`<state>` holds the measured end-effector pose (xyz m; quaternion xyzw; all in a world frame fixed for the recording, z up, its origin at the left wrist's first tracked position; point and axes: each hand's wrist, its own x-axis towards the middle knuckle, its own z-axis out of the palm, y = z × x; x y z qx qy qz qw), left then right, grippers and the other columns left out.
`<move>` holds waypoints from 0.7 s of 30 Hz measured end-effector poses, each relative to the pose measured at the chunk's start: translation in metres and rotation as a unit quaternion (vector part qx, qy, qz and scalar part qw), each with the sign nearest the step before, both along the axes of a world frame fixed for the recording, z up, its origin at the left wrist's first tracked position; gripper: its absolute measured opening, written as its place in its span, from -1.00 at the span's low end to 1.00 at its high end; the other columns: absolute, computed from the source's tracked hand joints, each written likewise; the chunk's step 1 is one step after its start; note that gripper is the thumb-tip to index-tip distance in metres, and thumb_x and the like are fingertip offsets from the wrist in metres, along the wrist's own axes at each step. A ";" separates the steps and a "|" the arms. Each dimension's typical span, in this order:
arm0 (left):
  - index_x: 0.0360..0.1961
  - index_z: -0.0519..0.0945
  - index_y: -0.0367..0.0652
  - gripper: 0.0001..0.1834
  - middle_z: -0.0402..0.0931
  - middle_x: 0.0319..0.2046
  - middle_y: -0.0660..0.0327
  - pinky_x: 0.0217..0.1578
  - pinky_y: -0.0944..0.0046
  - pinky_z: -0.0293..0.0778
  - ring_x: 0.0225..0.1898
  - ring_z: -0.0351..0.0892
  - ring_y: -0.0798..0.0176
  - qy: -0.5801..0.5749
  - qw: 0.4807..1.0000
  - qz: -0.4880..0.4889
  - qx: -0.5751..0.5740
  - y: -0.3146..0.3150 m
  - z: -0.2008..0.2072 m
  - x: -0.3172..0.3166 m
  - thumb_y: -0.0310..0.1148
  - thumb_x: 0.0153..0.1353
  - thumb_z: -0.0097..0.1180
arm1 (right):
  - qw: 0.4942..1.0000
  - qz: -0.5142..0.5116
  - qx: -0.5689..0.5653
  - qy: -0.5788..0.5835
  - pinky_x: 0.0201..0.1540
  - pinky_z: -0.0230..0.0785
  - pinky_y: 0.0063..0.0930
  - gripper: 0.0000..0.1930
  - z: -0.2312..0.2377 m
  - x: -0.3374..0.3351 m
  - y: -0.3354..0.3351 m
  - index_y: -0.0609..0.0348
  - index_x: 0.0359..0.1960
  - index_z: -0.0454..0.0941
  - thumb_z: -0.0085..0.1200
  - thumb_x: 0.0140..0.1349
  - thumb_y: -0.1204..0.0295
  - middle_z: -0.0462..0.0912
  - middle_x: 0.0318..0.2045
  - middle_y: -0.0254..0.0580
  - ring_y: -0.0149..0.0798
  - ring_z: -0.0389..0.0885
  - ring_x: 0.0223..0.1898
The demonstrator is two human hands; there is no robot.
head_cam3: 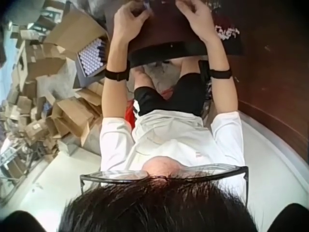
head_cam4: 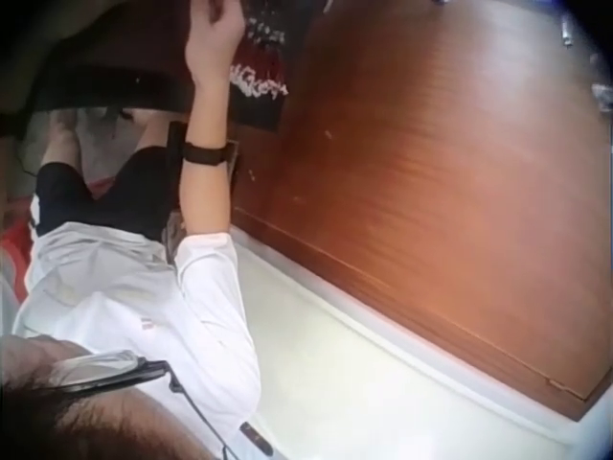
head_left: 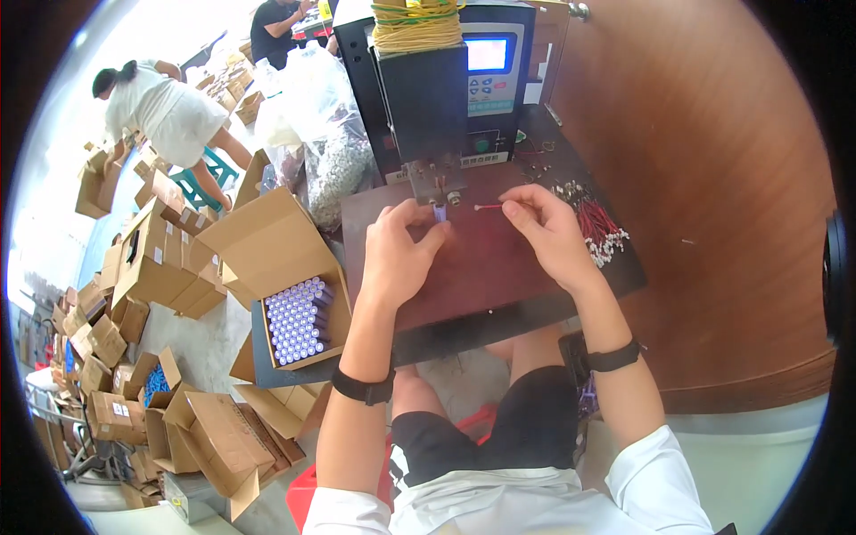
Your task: The person gathers a bundle of wires, secures them with a rubber band, and places them on the table. They then pick up a battery and a wire, position them under a spot welder to join them together, and place the battery back into a box.
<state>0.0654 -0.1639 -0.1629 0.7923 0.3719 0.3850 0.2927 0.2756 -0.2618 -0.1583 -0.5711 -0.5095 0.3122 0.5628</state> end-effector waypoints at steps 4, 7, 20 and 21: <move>-0.24 0.67 -0.40 -0.67 0.70 -0.33 -0.03 -0.16 0.21 0.55 -0.26 0.72 0.12 -0.001 1.000 -0.009 -0.011 -0.003 0.004 0.000 -0.33 0.08 0.36 | 1.000 -0.005 0.016 -0.024 -0.05 0.33 -0.62 -0.79 0.000 0.000 -0.004 0.26 -0.07 0.61 0.14 0.43 0.36 0.61 -0.20 -0.45 -0.55 0.48 -0.16; -0.27 0.66 -0.42 -0.70 0.71 -0.35 0.01 -0.19 0.25 0.55 -0.29 0.71 0.21 -0.002 0.999 -0.011 -0.051 -0.005 0.006 0.001 -0.35 0.09 0.33 | 1.000 -0.022 0.017 -0.008 -0.04 0.35 -0.61 -0.80 0.006 -0.004 -0.006 0.27 -0.10 0.63 0.14 0.43 0.37 0.62 -0.20 -0.42 -0.54 0.50 -0.16; -0.33 0.66 -0.39 -0.75 0.64 -0.46 0.09 -0.35 0.30 0.49 -0.43 0.58 0.37 -0.036 0.998 0.054 -0.016 0.000 -0.002 0.005 -0.37 0.06 0.29 | 0.991 -0.025 0.061 -0.116 -0.09 0.37 -0.58 -0.77 -0.001 -0.020 0.013 0.31 -0.22 0.55 0.13 0.44 0.33 0.59 -0.29 -0.35 -0.52 0.49 -0.21; -0.30 0.69 -0.36 -0.74 0.60 -0.48 0.09 -0.36 0.28 0.48 -0.46 0.56 0.33 -0.011 0.999 0.048 0.007 -0.001 -0.001 0.007 -0.36 0.05 0.30 | 0.994 -0.029 0.048 -0.099 -0.12 0.37 -0.58 -0.76 0.002 -0.025 0.014 0.32 -0.22 0.54 0.12 0.44 0.32 0.59 -0.31 -0.35 -0.52 0.49 -0.23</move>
